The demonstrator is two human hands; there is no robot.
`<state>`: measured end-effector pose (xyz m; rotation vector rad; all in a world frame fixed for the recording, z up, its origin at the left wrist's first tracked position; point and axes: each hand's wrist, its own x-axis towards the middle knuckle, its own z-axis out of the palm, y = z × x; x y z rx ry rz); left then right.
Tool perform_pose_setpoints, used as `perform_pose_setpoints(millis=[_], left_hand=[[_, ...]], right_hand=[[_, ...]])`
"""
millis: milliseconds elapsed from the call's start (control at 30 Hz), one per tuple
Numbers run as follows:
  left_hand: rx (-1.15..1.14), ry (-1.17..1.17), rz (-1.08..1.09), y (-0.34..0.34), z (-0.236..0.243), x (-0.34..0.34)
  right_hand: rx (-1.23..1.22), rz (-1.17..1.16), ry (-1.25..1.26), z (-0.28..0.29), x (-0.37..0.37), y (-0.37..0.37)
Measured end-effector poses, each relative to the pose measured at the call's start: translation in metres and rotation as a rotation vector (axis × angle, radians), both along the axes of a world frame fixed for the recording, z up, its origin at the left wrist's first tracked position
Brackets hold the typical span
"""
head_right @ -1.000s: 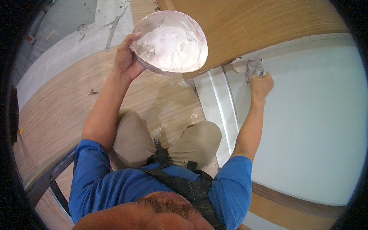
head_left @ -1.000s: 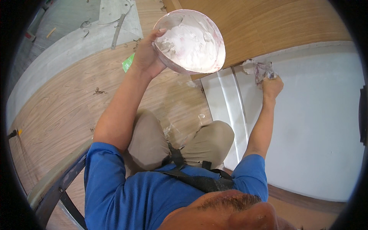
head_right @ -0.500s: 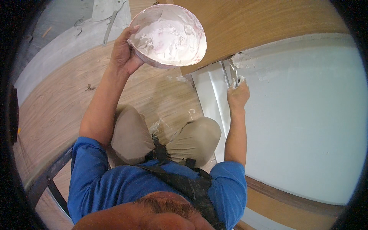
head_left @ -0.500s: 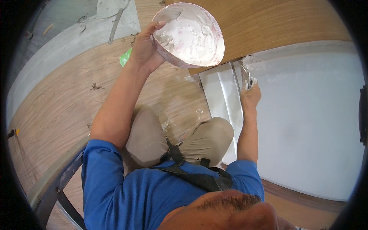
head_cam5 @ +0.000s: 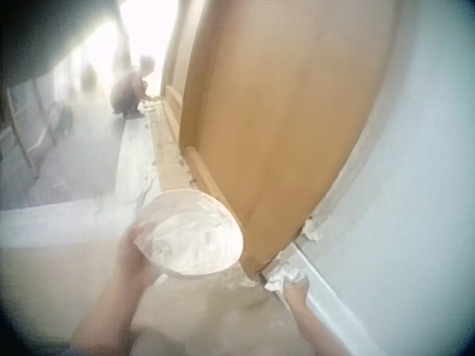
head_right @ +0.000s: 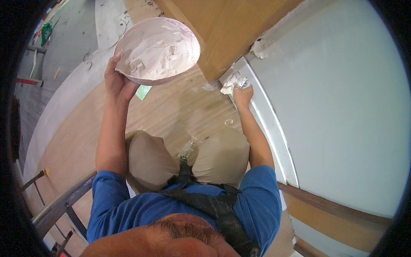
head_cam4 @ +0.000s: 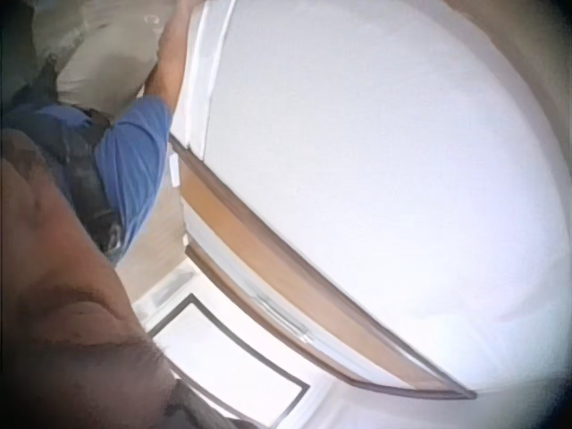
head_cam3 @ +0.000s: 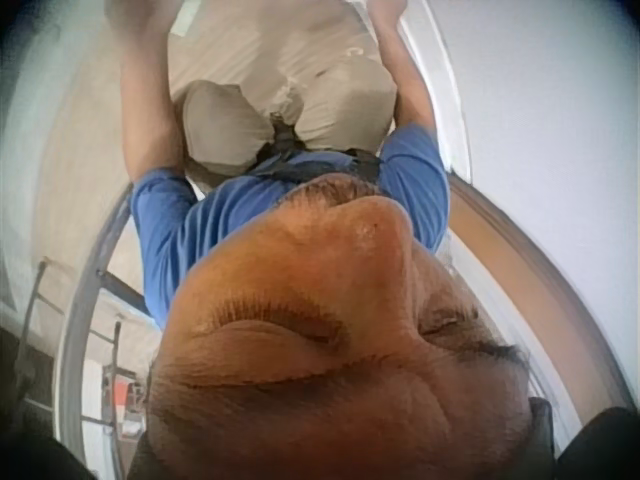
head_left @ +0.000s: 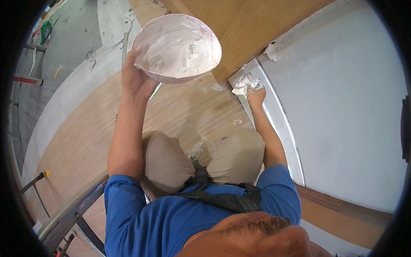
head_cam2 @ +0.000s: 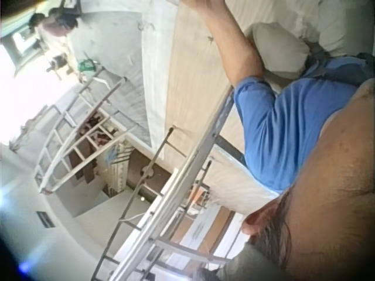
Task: The person kneels on the floor and uses a putty knife to apply white caulk from a small container into the gap between a wooden cabinet and a white wall. The person repeatedly scoops caulk and smooths it along the seam.
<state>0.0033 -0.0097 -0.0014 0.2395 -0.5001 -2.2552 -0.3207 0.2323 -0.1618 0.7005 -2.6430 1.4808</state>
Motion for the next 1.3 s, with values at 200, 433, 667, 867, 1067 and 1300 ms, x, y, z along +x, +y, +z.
perform_pose_setpoints(millis=[200,433,667,867,1067,1300], left_hand=[[0.015,-0.064,0.027,0.007,0.01,-0.001],[-0.029,-0.06,0.047,0.01,0.011,-0.001],[-0.001,-0.063,0.033,0.007,0.008,0.005],[0.009,0.011,-0.017,0.008,0.008,-0.006],[0.022,-0.001,-0.021,0.004,0.002,0.002],[0.033,-0.08,-0.073,0.005,-0.009,-0.008]], right_hand=[[-0.073,-0.07,-0.073,-0.027,-0.011,-0.018],[-0.104,-0.101,-0.055,-0.024,-0.012,-0.028],[-0.177,-0.056,-0.078,-0.047,-0.023,-0.034],[-0.357,-0.01,-0.181,-0.067,-0.055,-0.015],[-0.515,-0.133,-0.424,-0.023,-0.007,0.0],[-0.308,0.157,0.129,0.1,0.038,0.057]])
